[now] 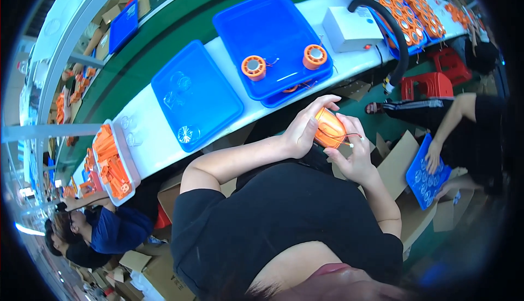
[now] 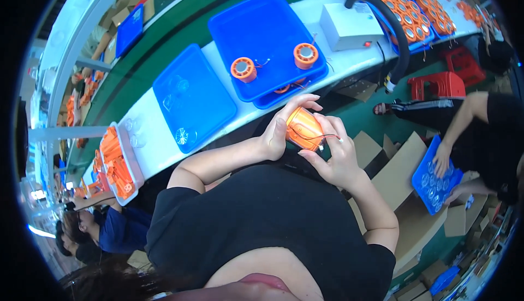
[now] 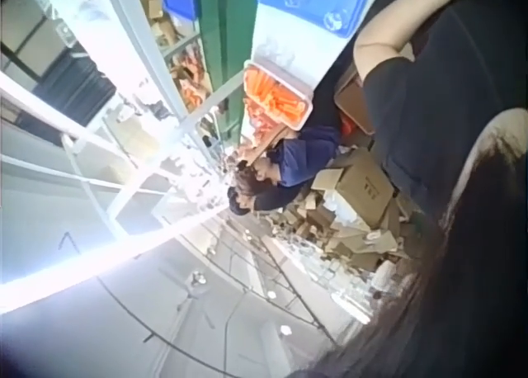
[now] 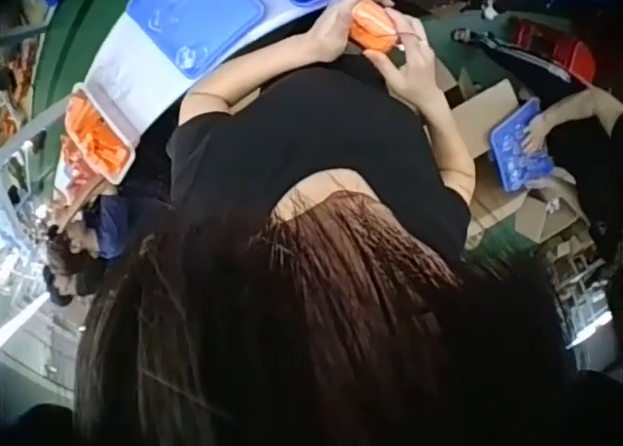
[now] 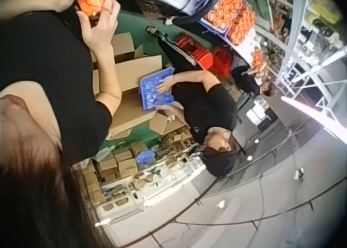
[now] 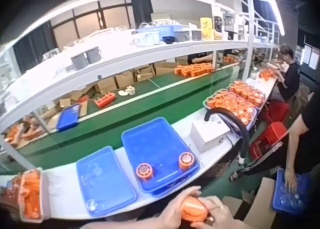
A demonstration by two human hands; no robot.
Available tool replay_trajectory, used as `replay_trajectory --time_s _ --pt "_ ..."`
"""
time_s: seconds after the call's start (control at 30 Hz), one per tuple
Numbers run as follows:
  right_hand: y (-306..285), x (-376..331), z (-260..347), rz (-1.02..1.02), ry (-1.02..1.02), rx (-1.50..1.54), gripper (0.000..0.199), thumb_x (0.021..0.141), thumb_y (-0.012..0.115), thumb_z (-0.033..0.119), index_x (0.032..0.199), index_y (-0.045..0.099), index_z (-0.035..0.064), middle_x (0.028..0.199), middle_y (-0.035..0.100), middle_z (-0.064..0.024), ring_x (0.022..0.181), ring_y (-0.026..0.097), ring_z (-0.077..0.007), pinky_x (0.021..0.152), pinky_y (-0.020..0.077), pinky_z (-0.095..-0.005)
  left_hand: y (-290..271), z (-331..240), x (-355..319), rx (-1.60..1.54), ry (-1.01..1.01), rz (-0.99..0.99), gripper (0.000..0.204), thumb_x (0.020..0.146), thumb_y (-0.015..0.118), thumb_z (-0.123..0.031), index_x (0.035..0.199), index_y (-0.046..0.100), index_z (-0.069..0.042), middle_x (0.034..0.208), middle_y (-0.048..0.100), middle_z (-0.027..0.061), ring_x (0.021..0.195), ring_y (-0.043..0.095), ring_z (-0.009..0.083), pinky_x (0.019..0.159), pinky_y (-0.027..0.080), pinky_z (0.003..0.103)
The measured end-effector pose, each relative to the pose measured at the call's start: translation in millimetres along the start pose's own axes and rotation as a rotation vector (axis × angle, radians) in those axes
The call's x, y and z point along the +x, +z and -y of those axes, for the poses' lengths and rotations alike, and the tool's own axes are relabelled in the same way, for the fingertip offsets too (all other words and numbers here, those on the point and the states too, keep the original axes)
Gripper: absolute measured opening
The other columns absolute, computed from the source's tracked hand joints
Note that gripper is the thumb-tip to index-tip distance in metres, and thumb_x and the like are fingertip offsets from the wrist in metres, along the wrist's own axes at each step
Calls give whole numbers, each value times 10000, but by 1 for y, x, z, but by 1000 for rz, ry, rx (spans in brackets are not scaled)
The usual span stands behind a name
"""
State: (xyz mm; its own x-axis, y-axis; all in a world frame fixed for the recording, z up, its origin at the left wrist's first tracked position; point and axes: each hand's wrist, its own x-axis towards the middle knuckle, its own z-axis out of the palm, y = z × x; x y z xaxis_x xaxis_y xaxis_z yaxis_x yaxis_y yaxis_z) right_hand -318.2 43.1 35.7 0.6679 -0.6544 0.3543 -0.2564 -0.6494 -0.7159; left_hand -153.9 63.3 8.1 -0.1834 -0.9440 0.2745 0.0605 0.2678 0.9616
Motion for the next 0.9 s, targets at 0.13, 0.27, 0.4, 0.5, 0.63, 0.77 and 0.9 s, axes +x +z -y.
replay_trajectory --time_s 0.13,0.27,0.4,0.5,0.63,0.77,0.9 --pt "21 25 1 37 -95 24 609 685 657 245 1138 384 -56 999 463 -193 848 522 -298 710 442 -320 -31 1 -11 42 60 -41 778 770 251 -632 1216 271 5 1084 424 199 1039 425 260 865 335 329" --pt "46 45 7 72 -39 208 612 693 653 271 1137 379 -51 1041 447 -180 934 491 -274 788 402 -331 -63 -37 -24 190 -36 -96 719 749 446 -523 1219 277 -6 1089 423 203 1064 410 299 899 311 356" --pt "67 63 13 91 78 527 629 700 651 288 1156 360 -33 1098 411 -157 1001 449 -237 840 362 -326 -103 -70 -43 299 -16 26 715 695 574 -406 1225 293 -17 1147 400 203 1115 374 308 933 283 373" --pt "76 77 21 175 101 868 627 715 638 288 1173 343 -20 1143 374 -145 1035 423 -221 868 341 -320 -131 -73 -53 132 -65 66 743 679 602 -417 1228 299 -17 1192 372 194 1136 359 292 945 274 376" --pt "86 110 27 236 -159 785 566 753 599 266 1173 340 -13 1173 350 -141 1008 453 -201 830 375 -290 -152 -60 -55 12 -15 97 760 661 636 -433 1218 330 -17 1214 377 167 1129 380 260 938 296 360" --pt "108 127 40 10 33 873 473 786 554 219 1156 362 -4 1151 382 -139 947 494 -179 767 415 -260 -164 -36 -54 -261 -82 -50 718 664 641 -446 1183 385 -19 1163 440 131 1068 441 213 900 344 325" --pt "107 138 4 8 422 803 444 799 535 193 1163 365 5 1117 422 -134 899 518 -154 704 437 -233 -195 6 -45 -380 -192 -421 542 713 628 -355 1102 463 -17 1038 532 85 952 510 153 831 399 281"
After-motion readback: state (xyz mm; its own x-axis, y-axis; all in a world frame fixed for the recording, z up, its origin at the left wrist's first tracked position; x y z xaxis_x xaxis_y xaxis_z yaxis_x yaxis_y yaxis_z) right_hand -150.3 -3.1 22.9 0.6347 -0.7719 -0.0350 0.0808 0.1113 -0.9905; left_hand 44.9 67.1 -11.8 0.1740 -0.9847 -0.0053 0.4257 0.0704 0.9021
